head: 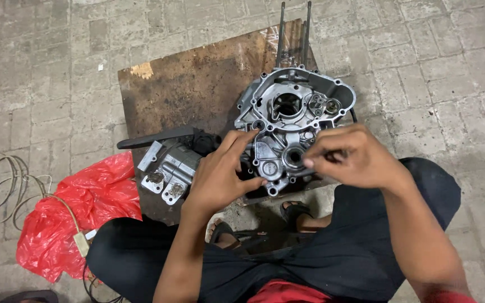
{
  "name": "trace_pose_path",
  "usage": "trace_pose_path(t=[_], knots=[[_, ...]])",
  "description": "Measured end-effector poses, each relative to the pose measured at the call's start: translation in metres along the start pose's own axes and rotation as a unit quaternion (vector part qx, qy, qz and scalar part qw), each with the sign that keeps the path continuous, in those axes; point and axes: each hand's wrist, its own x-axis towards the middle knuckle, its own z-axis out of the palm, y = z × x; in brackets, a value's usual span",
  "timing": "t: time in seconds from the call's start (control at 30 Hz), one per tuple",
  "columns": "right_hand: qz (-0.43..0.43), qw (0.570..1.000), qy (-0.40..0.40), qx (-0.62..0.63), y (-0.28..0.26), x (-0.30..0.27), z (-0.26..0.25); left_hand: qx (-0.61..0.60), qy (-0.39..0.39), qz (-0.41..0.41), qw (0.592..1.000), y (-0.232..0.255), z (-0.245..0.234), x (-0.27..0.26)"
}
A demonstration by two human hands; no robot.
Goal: The person sits on the floor and uses a flat metal tool to scrape and clean the surfaces of a disassembled engine casing. They rotate the casing to access different areas, including the cylinder bore and internal passages, while removing debris.
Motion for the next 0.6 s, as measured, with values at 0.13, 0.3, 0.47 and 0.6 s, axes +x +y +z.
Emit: trace_pose_path(t=[0.13, 0.3, 0.47, 0.6], knots=[[-0.034, 0.999, 0.008, -0.011, 0.001, -0.014, 0.002, 0.013, 0.003, 0.006, 1.0, -0.001, 0.003, 0.001], [-0.039, 0.998, -0.02, -0.034, 0.0, -0.022, 0.005, 0.022, 0.0, 0.01, 1.0, 0.0, 0.004, 0.0], [-0.036, 0.998, -0.023, -0.042, 0.0, -0.022, 0.008, 0.034, -0.001, -0.002, 0.999, -0.003, 0.008, 0.001], [-0.025, 0.997, -0.048, -0.063, -0.004, -0.019, 0.008, 0.063, -0.003, -0.016, 0.998, -0.012, 0.012, 0.004]])
